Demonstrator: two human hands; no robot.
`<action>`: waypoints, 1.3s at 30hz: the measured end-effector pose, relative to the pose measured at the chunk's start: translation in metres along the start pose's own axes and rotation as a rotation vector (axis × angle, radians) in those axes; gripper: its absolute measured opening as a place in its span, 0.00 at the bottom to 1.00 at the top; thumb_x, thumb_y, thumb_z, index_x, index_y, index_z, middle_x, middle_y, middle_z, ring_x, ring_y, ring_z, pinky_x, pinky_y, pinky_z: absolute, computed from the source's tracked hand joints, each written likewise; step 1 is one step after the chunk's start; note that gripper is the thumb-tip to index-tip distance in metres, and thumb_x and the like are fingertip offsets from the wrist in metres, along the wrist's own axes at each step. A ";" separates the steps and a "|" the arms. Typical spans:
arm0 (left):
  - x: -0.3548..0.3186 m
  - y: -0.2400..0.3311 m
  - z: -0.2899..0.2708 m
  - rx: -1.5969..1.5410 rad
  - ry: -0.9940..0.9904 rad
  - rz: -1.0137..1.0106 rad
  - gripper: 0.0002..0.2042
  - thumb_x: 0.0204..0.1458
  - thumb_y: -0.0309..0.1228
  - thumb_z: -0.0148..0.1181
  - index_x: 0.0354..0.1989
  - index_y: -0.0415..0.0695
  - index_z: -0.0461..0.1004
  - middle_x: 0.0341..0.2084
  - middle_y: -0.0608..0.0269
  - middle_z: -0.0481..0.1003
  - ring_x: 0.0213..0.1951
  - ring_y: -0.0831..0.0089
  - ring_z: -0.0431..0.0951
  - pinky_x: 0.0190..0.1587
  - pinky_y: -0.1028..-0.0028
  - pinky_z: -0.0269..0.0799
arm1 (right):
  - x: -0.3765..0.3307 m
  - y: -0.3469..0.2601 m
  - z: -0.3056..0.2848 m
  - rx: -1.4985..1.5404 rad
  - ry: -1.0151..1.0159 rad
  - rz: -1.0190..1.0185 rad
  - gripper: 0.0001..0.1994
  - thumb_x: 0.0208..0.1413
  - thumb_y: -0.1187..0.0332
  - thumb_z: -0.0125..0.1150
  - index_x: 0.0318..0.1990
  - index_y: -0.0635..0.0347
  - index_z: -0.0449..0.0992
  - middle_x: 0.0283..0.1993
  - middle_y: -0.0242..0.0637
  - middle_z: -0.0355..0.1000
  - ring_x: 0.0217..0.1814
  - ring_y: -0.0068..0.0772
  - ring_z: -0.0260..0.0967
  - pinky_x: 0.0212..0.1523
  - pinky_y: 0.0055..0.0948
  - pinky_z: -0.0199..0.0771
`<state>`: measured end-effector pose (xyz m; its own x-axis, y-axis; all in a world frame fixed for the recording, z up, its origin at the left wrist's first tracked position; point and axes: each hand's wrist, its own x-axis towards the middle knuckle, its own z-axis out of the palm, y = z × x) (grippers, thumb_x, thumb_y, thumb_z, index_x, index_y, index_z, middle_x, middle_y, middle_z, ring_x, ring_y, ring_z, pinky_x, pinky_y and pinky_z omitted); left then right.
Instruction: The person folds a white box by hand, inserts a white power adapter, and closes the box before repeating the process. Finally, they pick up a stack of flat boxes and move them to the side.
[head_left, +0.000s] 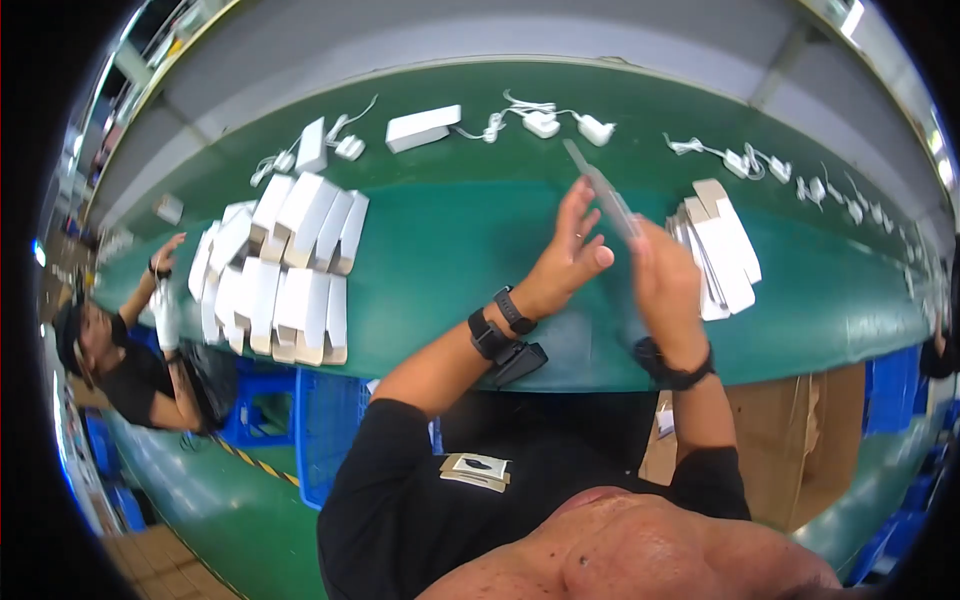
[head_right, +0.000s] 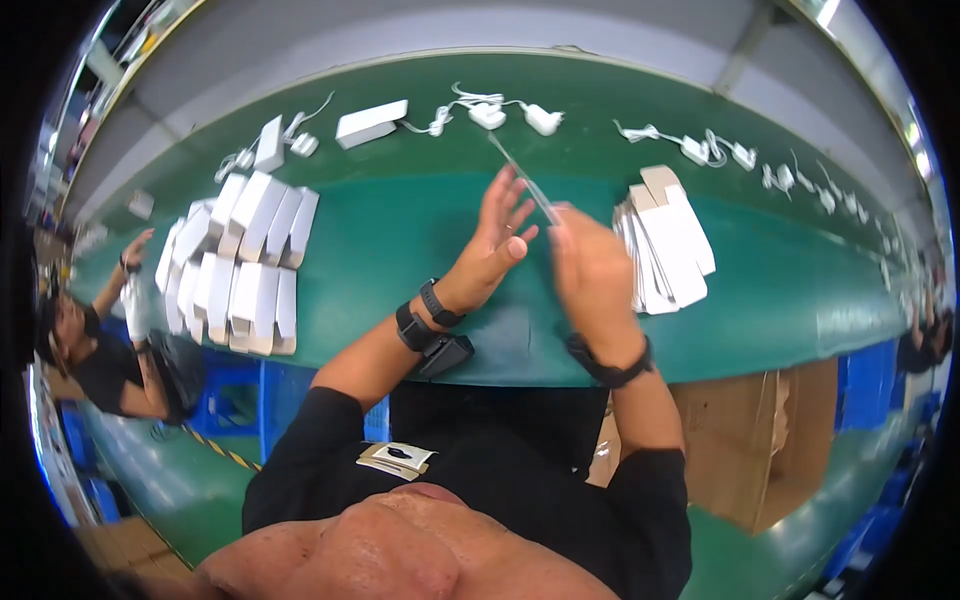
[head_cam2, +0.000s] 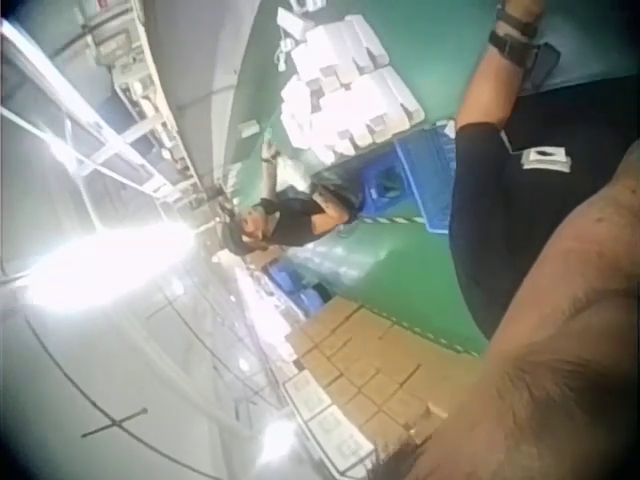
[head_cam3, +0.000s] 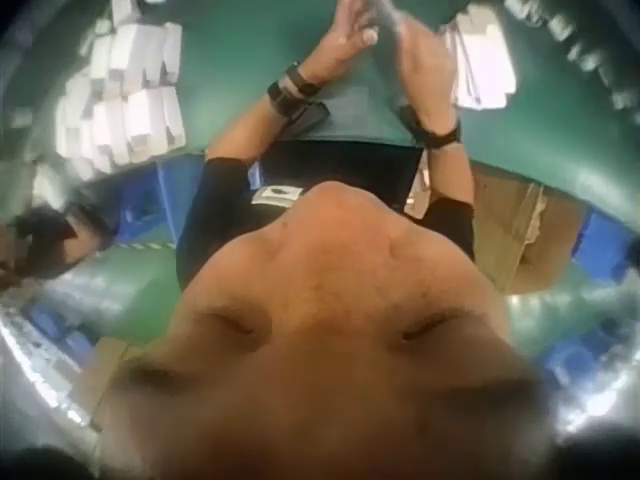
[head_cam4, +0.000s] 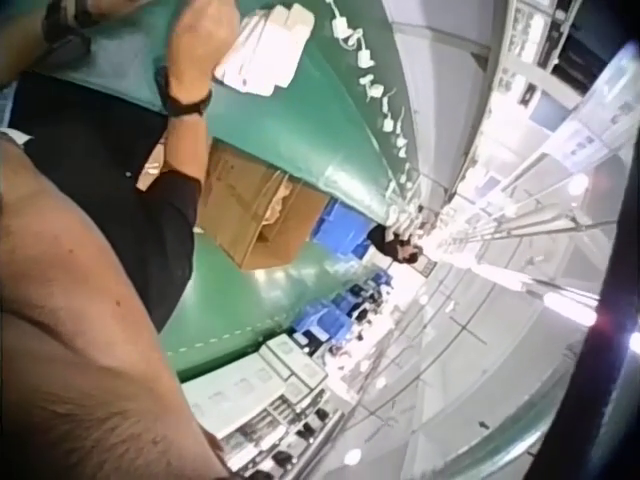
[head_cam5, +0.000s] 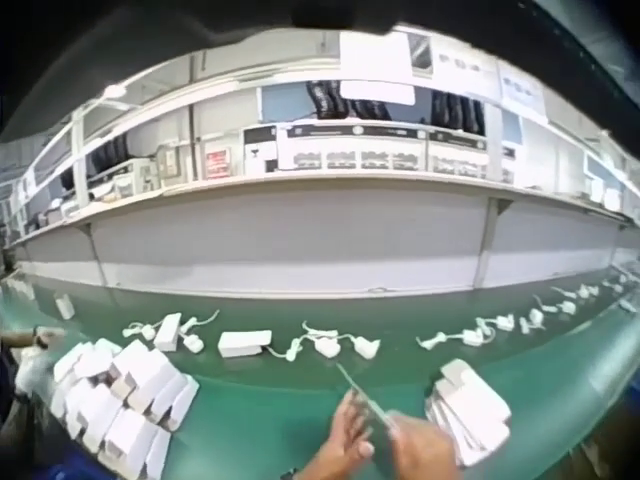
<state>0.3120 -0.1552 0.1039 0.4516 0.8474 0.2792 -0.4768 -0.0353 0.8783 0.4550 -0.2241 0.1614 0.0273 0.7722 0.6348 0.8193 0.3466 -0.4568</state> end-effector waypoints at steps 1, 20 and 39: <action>0.006 -0.002 0.003 -0.012 0.000 0.023 0.34 0.61 0.48 0.55 0.69 0.40 0.54 0.64 0.49 0.61 0.65 0.62 0.64 0.64 0.65 0.62 | 0.004 -0.002 0.015 0.055 -0.054 -0.030 0.12 0.64 0.70 0.53 0.50 0.66 0.76 0.46 0.49 0.77 0.46 0.52 0.75 0.48 0.39 0.75; 0.069 -0.040 -0.052 0.061 0.026 -0.034 0.40 0.58 0.39 0.60 0.72 0.47 0.40 0.62 0.54 0.61 0.59 0.64 0.67 0.61 0.65 0.65 | 0.080 0.119 0.033 0.746 -0.442 0.362 0.20 0.54 0.63 0.69 0.52 0.58 0.72 0.35 0.36 0.77 0.44 0.26 0.76 0.44 0.27 0.77; 0.082 -0.071 -0.045 0.225 0.008 -0.115 0.32 0.62 0.36 0.53 0.70 0.45 0.43 0.60 0.50 0.62 0.57 0.63 0.67 0.60 0.65 0.63 | 0.054 0.155 0.060 0.782 -0.128 0.076 0.11 0.58 0.70 0.63 0.47 0.61 0.79 0.47 0.40 0.77 0.47 0.32 0.76 0.47 0.29 0.75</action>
<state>0.3493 -0.0596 0.0467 0.4866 0.8569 0.1700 -0.2422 -0.0546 0.9687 0.5497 -0.0965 0.0878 -0.0380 0.8472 0.5298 0.1767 0.5276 -0.8309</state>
